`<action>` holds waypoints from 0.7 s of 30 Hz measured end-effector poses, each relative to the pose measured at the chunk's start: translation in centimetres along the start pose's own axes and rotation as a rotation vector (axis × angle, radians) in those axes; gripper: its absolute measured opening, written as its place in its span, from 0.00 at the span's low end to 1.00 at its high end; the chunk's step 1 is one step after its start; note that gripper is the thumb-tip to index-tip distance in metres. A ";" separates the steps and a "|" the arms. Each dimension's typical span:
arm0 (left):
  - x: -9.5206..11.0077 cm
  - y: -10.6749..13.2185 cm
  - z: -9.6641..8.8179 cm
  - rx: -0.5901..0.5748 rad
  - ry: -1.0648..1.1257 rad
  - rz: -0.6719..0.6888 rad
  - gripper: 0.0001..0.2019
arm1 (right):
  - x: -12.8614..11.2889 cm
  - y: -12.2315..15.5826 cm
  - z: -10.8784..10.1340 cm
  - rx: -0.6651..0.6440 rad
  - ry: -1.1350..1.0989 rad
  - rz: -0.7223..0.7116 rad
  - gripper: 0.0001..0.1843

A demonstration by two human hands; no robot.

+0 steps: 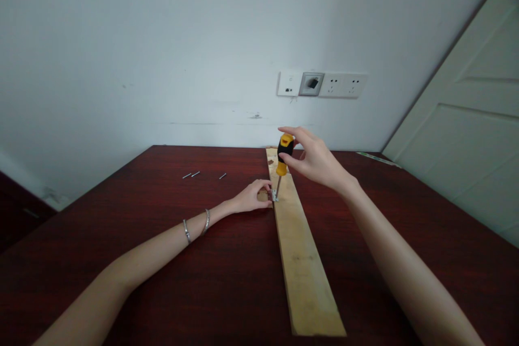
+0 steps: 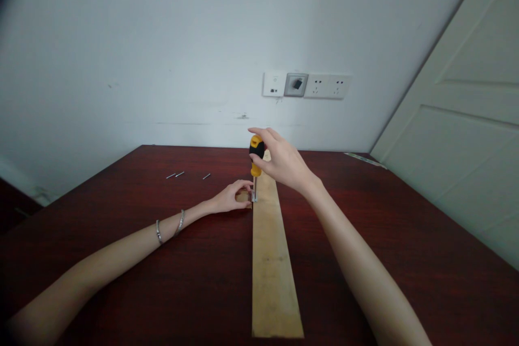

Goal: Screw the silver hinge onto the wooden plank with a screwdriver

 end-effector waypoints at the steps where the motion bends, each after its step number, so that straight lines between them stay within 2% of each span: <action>1: 0.0 0.0 0.0 0.000 0.001 -0.002 0.23 | 0.0 0.0 0.0 -0.006 0.007 -0.005 0.26; 5: 0.0 0.1 0.1 0.007 0.039 -0.009 0.23 | -0.2 0.0 0.0 -0.041 0.044 0.008 0.23; 10: 0.2 0.1 0.1 0.001 0.048 -0.040 0.22 | 0.1 0.0 0.1 0.010 0.048 0.012 0.18; 16: 0.0 0.0 0.0 -0.006 -0.005 0.007 0.25 | 0.1 0.0 0.3 0.016 -0.033 -0.049 0.27; 21: -0.3 0.0 0.1 -0.002 -0.006 -0.005 0.25 | -0.3 -0.1 0.4 -0.011 -0.012 -0.068 0.25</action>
Point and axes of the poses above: each hand's wrist, its own y-axis away from the middle knuckle, its own z-axis out of the palm, x = y × z, the point moved 2 cm from there along -y, towards the middle knuckle
